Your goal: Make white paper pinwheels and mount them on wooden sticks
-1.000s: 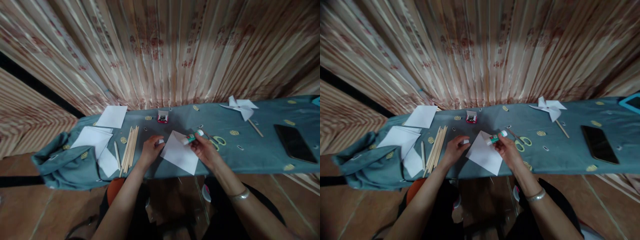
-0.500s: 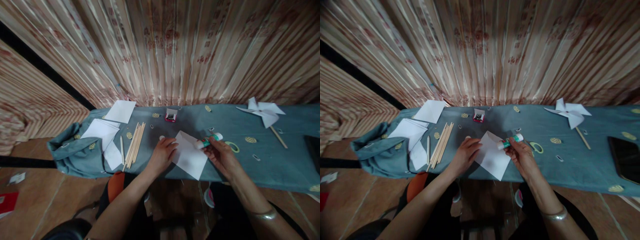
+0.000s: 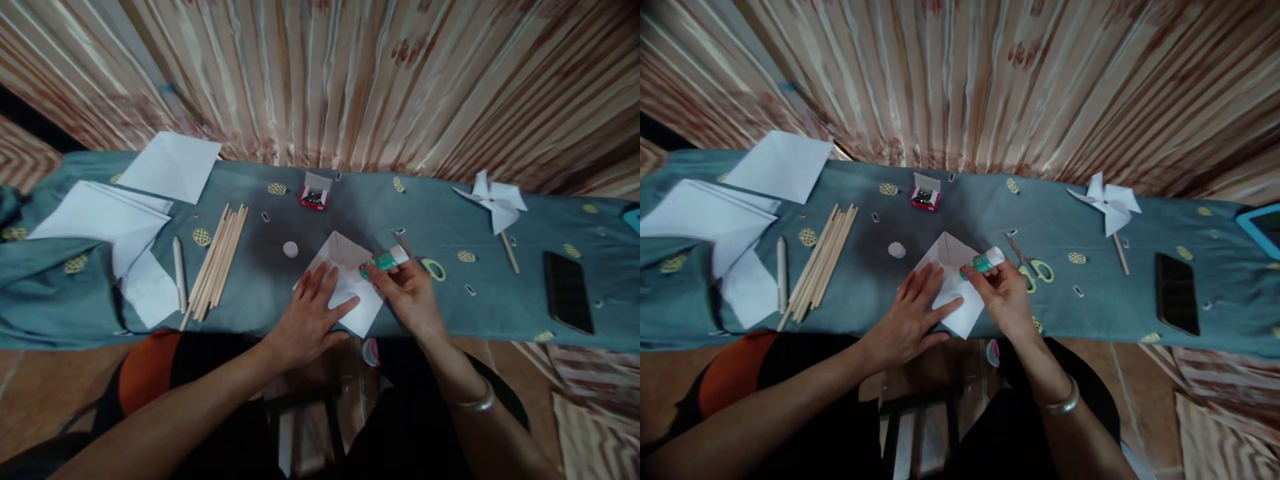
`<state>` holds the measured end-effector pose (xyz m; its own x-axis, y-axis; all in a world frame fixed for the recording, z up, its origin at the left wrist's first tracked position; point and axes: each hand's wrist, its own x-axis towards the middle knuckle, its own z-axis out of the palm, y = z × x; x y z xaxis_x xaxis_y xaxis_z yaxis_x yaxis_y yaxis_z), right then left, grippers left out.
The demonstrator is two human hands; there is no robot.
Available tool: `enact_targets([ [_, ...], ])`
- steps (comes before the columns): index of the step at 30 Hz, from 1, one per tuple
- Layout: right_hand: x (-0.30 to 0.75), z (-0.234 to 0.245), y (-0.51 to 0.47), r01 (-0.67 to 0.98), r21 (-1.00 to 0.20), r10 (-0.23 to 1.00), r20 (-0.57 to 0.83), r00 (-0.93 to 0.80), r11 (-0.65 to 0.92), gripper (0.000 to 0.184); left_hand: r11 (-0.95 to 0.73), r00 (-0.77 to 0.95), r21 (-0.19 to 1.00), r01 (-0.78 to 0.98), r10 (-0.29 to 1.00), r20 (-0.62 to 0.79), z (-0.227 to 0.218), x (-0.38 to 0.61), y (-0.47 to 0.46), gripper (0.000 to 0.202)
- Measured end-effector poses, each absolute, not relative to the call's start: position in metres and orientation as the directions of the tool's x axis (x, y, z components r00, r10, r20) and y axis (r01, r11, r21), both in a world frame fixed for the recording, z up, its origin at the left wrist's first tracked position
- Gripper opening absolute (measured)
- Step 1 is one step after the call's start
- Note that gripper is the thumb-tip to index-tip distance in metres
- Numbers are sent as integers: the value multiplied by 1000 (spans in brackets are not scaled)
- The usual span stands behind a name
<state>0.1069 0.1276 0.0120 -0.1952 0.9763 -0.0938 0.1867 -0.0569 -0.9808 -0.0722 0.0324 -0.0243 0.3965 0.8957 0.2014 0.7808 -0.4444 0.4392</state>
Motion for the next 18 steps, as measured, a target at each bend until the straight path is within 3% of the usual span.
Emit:
enact_targets([
  [6,110,3,127,472,-874,971,-3,-238,113,33,-427,392,450,784,903,174,-26,-69,35,59],
  [18,106,13,122,688,-687,958,43,-282,233,32,-396,369,485,780,916,154,-25,-66,37,58],
])
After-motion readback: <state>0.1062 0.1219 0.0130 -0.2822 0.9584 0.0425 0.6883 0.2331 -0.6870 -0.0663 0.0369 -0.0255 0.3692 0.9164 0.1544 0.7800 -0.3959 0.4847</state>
